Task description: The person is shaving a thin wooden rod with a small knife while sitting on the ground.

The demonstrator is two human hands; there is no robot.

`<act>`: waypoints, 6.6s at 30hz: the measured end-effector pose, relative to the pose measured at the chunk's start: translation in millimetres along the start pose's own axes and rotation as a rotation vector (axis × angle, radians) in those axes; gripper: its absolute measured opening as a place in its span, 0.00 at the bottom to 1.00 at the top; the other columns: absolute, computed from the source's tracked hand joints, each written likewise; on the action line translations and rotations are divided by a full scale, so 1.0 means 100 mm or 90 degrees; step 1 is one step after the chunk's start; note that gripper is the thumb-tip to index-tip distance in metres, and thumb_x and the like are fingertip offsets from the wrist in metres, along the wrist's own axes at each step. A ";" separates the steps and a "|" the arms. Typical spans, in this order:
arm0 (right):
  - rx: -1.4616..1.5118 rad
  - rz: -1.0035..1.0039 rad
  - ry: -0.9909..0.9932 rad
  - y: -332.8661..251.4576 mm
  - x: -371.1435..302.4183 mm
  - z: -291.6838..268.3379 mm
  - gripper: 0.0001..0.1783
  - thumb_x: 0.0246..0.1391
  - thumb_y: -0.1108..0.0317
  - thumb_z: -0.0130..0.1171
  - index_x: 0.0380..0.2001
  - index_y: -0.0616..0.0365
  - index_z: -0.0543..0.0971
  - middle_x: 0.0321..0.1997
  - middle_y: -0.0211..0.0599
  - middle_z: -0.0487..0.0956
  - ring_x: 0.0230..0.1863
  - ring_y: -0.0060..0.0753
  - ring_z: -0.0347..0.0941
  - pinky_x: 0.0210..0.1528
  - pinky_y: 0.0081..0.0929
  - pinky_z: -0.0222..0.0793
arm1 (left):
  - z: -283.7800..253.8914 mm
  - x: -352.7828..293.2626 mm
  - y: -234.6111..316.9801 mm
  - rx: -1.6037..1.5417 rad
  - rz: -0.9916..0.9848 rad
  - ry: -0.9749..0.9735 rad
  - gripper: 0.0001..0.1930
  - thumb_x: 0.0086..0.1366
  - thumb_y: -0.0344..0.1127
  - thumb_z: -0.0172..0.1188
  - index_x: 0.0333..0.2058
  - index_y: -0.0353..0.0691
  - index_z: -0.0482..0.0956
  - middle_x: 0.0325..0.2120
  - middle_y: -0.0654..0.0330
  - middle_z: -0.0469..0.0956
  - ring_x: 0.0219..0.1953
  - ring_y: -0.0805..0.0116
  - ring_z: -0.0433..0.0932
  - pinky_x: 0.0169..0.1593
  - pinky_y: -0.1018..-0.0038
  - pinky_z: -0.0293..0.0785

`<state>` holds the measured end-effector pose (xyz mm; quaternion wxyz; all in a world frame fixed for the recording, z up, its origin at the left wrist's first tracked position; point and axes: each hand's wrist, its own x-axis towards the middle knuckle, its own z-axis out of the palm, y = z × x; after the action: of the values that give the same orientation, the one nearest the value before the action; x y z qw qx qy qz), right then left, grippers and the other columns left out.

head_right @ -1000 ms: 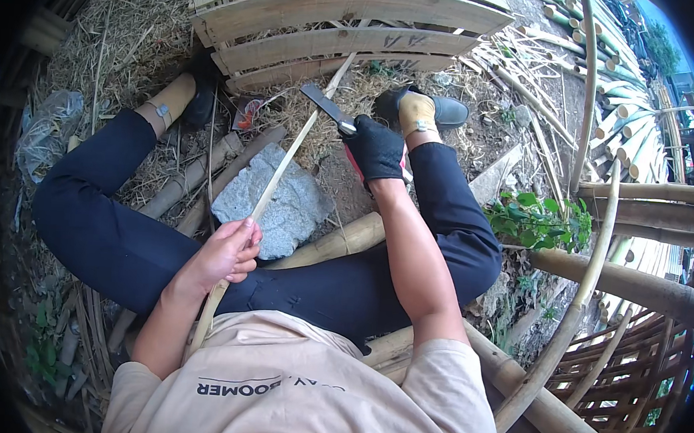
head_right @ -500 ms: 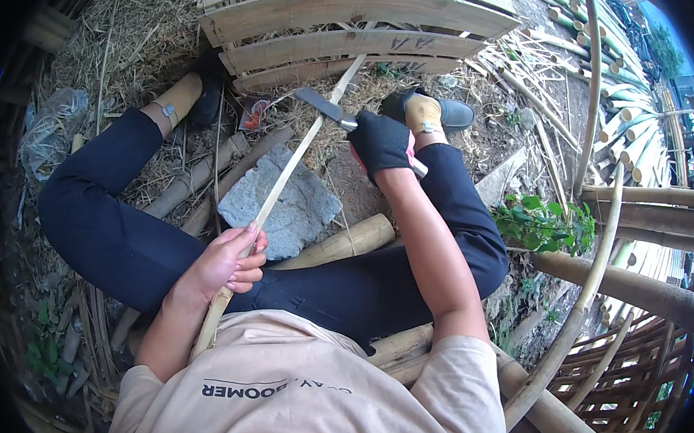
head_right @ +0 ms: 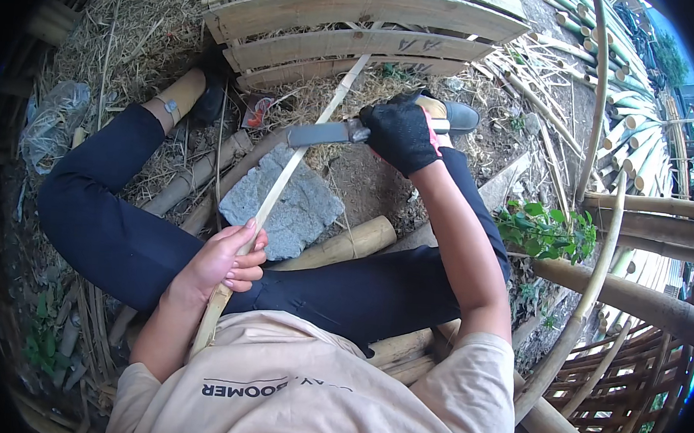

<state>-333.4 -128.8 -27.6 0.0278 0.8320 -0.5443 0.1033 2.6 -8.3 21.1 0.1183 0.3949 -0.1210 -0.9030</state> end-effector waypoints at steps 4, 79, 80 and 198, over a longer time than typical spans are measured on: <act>0.020 0.025 -0.011 0.06 -0.03 0.13 0.07 0.45 0.62 0.66 0.28 0.50 0.83 0.24 0.44 0.80 0.29 0.51 0.79 0.33 0.45 0.74 | -0.01 -0.01 -0.02 -0.003 -0.002 -0.002 0.20 0.80 0.53 0.39 0.34 0.45 0.65 0.14 0.74 0.53 0.12 0.86 0.49 0.13 0.85 0.48; 0.143 0.336 -0.329 -0.48 -0.41 0.61 0.20 0.55 0.49 0.58 0.34 0.53 0.87 0.34 0.53 0.84 0.39 0.57 0.81 0.46 0.49 0.76 | -0.01 0.46 -0.36 1.152 0.326 0.516 0.10 0.73 0.36 0.50 0.38 0.33 0.69 0.18 0.43 0.80 0.25 0.42 0.83 0.29 0.52 0.80; 0.148 0.322 -0.334 -0.32 -0.45 0.62 0.20 0.55 0.48 0.58 0.34 0.53 0.87 0.35 0.54 0.83 0.39 0.58 0.81 0.46 0.48 0.76 | 0.02 0.46 -0.36 1.159 0.324 0.510 0.10 0.73 0.36 0.50 0.38 0.32 0.69 0.18 0.43 0.79 0.25 0.41 0.83 0.29 0.52 0.80; 0.177 0.226 -0.306 -0.54 -0.34 0.58 0.17 0.53 0.53 0.60 0.34 0.53 0.87 0.35 0.52 0.84 0.39 0.56 0.82 0.46 0.48 0.77 | -0.09 0.23 -0.39 0.914 0.309 0.358 0.13 0.74 0.38 0.50 0.36 0.32 0.69 0.20 0.37 0.76 0.29 0.31 0.78 0.35 0.42 0.72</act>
<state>-288.8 -85.8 -87.1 -0.2340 0.7205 -0.6524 -0.0198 -10.1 19.8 -12.8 0.0547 0.5495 -0.7195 -0.4211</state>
